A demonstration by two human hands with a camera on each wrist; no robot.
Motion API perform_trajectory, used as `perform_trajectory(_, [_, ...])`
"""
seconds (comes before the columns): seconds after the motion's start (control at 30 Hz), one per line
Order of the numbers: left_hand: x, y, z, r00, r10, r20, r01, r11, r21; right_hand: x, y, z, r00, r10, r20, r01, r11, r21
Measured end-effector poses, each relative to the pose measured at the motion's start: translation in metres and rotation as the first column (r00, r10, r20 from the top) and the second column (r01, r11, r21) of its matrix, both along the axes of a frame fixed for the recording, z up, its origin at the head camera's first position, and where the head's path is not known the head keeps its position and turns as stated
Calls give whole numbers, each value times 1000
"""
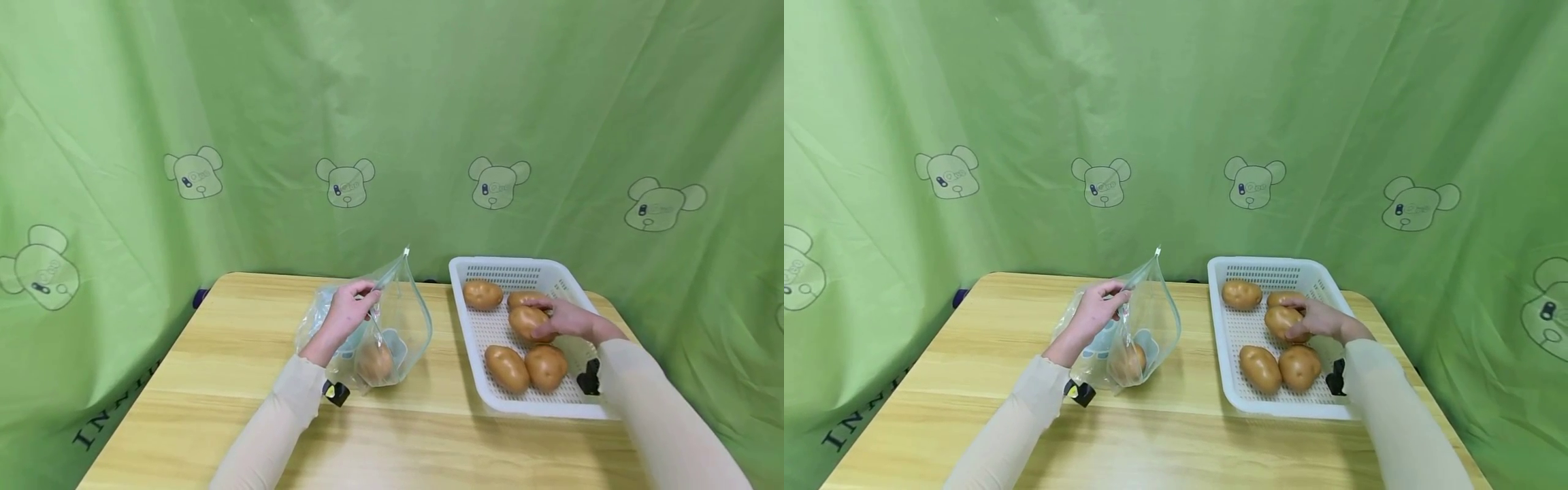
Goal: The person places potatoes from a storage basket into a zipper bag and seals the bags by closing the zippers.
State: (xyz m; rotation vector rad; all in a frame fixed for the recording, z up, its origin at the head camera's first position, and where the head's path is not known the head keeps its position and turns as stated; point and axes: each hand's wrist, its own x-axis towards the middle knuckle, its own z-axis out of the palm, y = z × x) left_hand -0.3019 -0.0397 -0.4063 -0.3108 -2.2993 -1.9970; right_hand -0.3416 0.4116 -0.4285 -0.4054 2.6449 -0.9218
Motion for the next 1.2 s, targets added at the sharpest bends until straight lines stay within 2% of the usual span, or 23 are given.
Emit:
perform_trajectory(0.13, [3,-1,4,999,-25,20,25,999,24,0,-9,10,994,55,-90,-54,998,8])
perform_trajectory(0.27, [15,0,18,998,-54,42,52,997,51,4,-22,22,984,93,-154,-95,995,-4])
perform_trajectory(0.37, [24,1,27,998,-59,36,57,996,66,9,-34,34,982,94,-166,-100,995,-30])
perform_trajectory(0.5, [27,2,29,997,-57,45,53,996,77,16,-50,50,978,110,-175,-124,990,-72])
perform_trajectory(0.57, [26,3,29,997,-55,55,50,996,79,20,-59,58,974,122,-189,-139,987,-80])
perform_trajectory(0.8, [5,6,0,998,-35,52,30,995,100,36,-88,74,955,161,-248,-188,978,-90])
perform_trajectory(1.0, [6,8,0,998,-29,47,25,996,86,45,-112,80,961,184,-208,-225,954,-196])
perform_trajectory(1.2, [7,10,0,998,-28,48,23,996,87,48,-132,83,955,244,-170,-287,908,-305])
